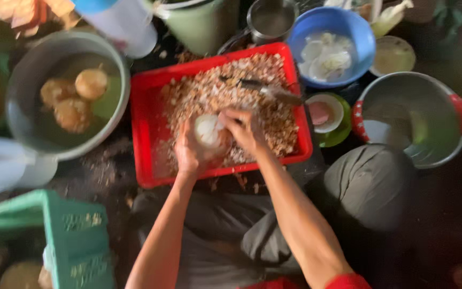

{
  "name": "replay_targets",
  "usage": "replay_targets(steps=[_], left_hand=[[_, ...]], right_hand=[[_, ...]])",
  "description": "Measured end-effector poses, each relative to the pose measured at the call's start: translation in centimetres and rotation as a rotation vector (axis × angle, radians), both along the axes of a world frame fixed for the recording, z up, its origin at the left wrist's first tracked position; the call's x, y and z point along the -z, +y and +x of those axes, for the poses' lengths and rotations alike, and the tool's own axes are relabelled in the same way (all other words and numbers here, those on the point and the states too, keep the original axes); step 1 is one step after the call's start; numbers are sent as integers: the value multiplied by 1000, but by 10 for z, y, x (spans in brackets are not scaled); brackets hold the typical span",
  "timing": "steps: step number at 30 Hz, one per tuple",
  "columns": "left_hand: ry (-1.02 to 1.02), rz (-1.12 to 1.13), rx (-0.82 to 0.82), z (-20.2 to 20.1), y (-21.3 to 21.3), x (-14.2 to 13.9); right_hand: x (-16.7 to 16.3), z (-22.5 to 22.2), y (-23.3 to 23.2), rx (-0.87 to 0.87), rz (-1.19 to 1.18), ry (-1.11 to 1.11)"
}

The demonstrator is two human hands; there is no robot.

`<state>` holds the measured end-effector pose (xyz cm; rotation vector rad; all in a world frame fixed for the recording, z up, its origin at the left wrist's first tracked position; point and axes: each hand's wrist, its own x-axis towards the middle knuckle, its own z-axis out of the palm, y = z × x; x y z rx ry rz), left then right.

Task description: The person sits on the floor and uses a knife to shave the brown outer husk off coconuts, rotating each coconut and trimming it until the white shell is exposed. Peeled coconuts are placed into a basin of water, and husk shavings collect in a red tray, with unpeeled coconuts taken from a green crate.

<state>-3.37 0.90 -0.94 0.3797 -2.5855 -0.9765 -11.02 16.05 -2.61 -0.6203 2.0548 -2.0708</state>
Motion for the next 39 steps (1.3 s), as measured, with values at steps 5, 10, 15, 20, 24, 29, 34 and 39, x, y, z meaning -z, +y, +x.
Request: replay_targets(steps=[5, 10, 15, 20, 24, 29, 34, 39], left_hand=[[-78, 117, -16, 2, 3, 3], [-63, 90, -173, -1, 9, -6], [-208, 64, -176, -4, 15, -14], [2, -136, -70, -1, 17, -12], [72, -103, 42, 1, 18, -6], [34, -77, -37, 1, 19, 5], [96, -79, -83, 0, 24, 12], [214, -66, -116, 0, 31, 13]], right_hand=[[16, 8, -1, 147, 70, -78], [25, 17, -5, 311, 0, 303], [27, 16, -6, 241, -74, 1], [8, 10, -3, 203, 29, 136], [-10, -2, -3, 188, 217, 581], [-21, -7, -2, 20, 336, 181], [-12, 4, 0, 216, 244, 534], [6, 19, 1, 245, -34, 263]])
